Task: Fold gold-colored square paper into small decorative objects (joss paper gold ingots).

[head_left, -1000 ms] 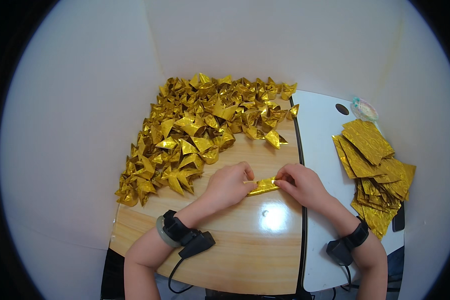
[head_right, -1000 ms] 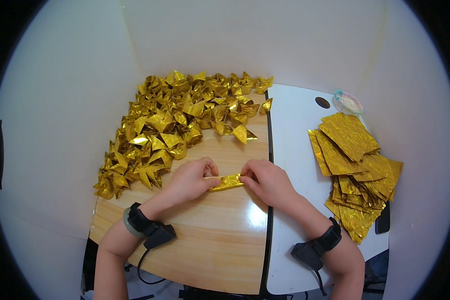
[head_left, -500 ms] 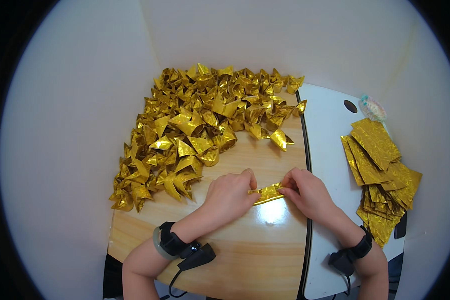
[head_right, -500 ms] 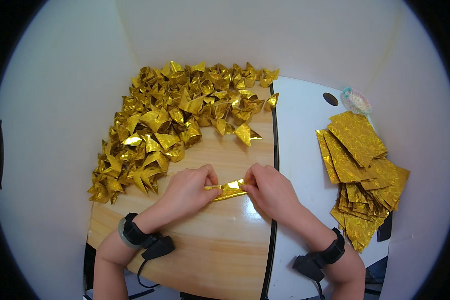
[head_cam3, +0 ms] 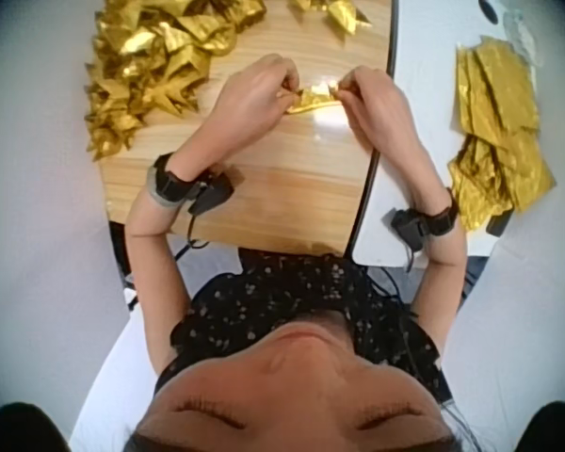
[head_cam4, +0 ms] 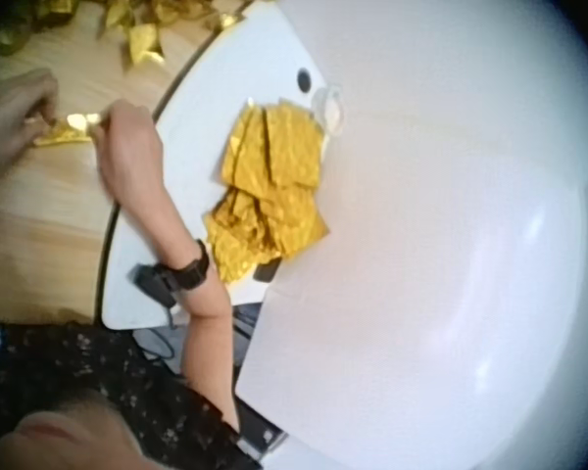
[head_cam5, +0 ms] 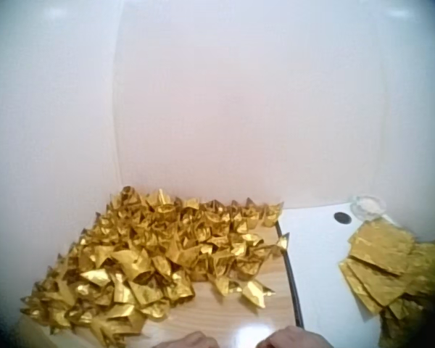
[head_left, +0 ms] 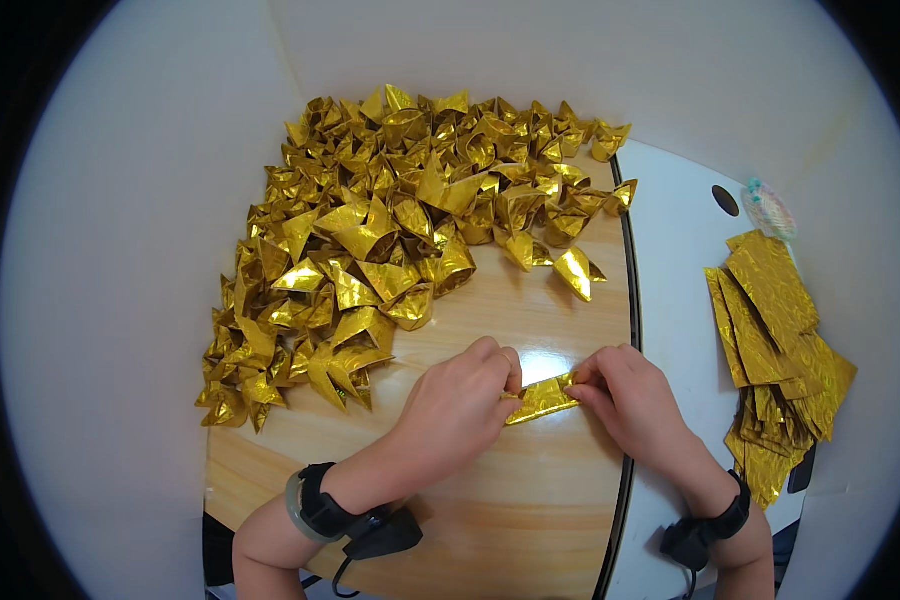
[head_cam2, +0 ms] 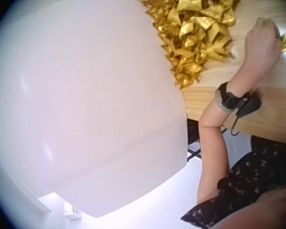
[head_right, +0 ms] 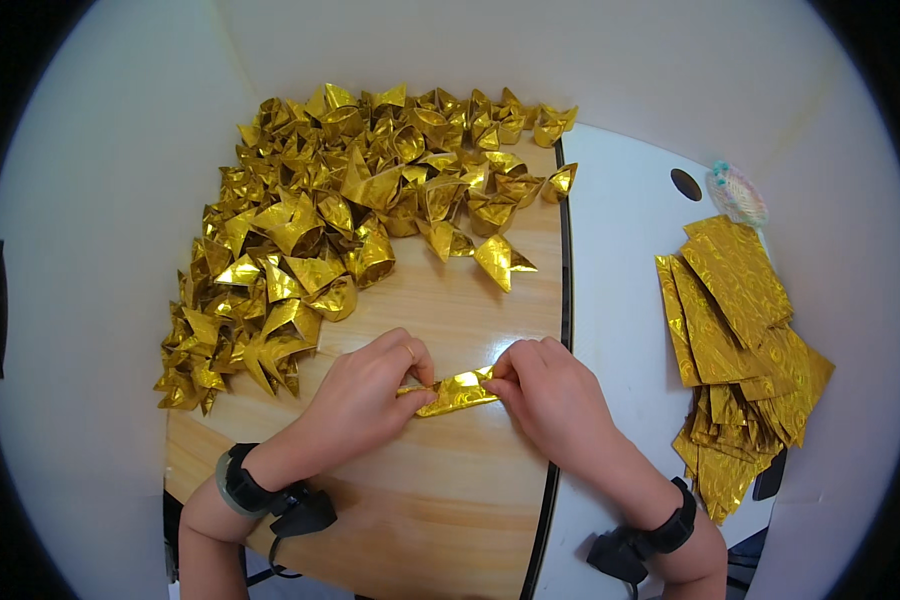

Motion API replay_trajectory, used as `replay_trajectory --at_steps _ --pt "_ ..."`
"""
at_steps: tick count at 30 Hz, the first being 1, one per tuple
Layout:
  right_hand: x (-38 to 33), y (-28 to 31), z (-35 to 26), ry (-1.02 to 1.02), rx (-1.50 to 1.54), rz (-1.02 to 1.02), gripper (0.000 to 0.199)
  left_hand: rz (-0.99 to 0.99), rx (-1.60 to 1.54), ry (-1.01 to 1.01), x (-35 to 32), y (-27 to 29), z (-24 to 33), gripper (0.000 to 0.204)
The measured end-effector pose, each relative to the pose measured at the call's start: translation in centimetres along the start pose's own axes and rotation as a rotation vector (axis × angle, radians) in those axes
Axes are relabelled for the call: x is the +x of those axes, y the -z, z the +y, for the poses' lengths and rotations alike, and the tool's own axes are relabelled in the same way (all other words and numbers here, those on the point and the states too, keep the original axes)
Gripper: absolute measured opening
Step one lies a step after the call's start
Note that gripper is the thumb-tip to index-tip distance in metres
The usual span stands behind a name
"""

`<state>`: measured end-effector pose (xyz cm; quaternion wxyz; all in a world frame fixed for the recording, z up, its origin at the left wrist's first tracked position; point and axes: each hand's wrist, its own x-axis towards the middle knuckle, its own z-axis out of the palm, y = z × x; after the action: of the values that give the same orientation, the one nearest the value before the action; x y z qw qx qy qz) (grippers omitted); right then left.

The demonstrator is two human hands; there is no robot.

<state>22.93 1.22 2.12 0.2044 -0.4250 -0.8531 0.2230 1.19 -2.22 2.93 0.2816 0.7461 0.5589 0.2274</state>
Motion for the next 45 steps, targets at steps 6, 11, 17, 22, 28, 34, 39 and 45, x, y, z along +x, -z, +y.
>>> replay_trajectory --at_steps 6,11,17,22,28,34,39,45 --pt "0.0 0.2 -0.2 -0.033 0.021 -0.017 0.018 0.096 0.169 -0.13 -0.2 0.0 0.5 0.019" --pt "0.2 0.4 0.0 -0.001 -0.004 -0.01 0.019 0.093 0.42 -0.232 -1.2 -0.8 1.9 0.015" --pt "0.4 0.4 -0.1 0.007 -0.053 -0.004 0.02 0.095 0.961 -0.363 -3.1 -3.0 4.0 0.034" --pt "0.4 0.4 -0.5 0.01 -0.052 0.024 0.018 0.079 1.2 -0.407 -4.1 -4.2 4.8 0.034" --pt "0.2 0.3 0.1 0.07 -0.087 0.033 0.016 0.075 1.234 -0.395 -4.2 -4.4 4.9 0.03" --pt "0.7 0.1 -0.7 0.017 -0.118 0.0 0.019 0.111 1.209 -0.402 -4.3 -4.2 4.2 0.029" --pt "0.7 -0.2 -0.5 0.039 -0.145 -0.002 0.025 0.061 1.134 -0.386 -4.2 -3.7 4.4 0.032" --pt "0.7 -0.1 -0.6 0.029 -0.142 -0.045 0.035 -0.062 0.737 -0.267 -5.0 -3.1 2.9 0.067"
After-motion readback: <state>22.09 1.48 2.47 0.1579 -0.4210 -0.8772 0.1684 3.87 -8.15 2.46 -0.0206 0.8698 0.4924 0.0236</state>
